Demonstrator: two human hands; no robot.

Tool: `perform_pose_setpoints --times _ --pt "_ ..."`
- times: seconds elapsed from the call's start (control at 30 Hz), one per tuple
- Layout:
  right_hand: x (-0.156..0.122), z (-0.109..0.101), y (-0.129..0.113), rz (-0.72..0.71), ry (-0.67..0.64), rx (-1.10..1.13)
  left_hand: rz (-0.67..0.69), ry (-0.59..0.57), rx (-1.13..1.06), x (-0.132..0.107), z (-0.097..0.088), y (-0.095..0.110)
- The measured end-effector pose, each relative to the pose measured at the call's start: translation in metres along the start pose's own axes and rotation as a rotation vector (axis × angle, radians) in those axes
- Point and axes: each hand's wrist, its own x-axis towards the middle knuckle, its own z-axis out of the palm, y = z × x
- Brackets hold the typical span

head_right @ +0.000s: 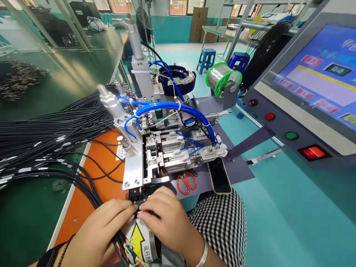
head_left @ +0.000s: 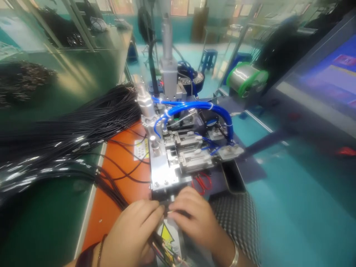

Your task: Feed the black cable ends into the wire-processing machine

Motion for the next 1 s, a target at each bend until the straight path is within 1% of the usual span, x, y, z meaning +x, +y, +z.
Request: perform_pose_setpoints --times 0.13,0.23,0.3,0.37,0.43,0.5,0.57,0.6,0.67,0.73,0.8,0.9,0.97,1.0 --pt "0.006 0.002 -0.003 -0.09 0.098 -0.1 -0.123 0.009 -0.069 0.0 -0.005 0.005" --pt "0.004 0.007 -0.009 -0.172 0.221 -0.184 -0.215 0.016 -0.098 0.004 -0.012 0.009" --pt "0.0 0.012 -0.014 -0.202 0.295 -0.212 -0.236 0.04 -0.104 0.005 -0.016 0.011" --pt "-0.005 0.017 -0.019 -0.203 0.293 -0.221 -0.227 0.083 -0.089 0.006 -0.017 0.012" --pt "-0.011 0.022 -0.024 -0.159 0.229 -0.234 -0.205 0.13 -0.058 0.006 -0.017 0.013" --pt "-0.014 0.024 -0.028 -0.028 0.211 -0.228 -0.18 0.167 -0.024 0.006 -0.016 0.013" --pt "-0.014 0.023 -0.03 0.132 0.271 -0.18 -0.159 0.187 -0.009 0.006 -0.016 0.013" --pt "-0.012 0.022 -0.031 0.19 0.311 -0.152 -0.15 0.196 -0.007 0.006 -0.017 0.014" --pt "-0.009 0.019 -0.033 0.226 0.34 -0.127 -0.134 0.213 -0.008 0.006 -0.017 0.014" --pt "-0.005 0.018 -0.034 0.206 0.329 -0.14 -0.126 0.229 -0.008 0.006 -0.017 0.014" --pt "-0.004 0.019 -0.034 0.175 0.352 -0.162 -0.133 0.23 -0.015 0.005 -0.016 0.013" --pt "-0.004 0.019 -0.031 0.034 0.407 -0.231 -0.147 0.212 -0.031 0.004 -0.014 0.013" --pt "-0.005 0.02 -0.028 -0.055 0.375 -0.297 -0.153 0.202 -0.043 0.004 -0.013 0.012" --pt "-0.005 0.02 -0.027 -0.065 0.338 -0.314 -0.16 0.198 -0.052 0.004 -0.013 0.012"
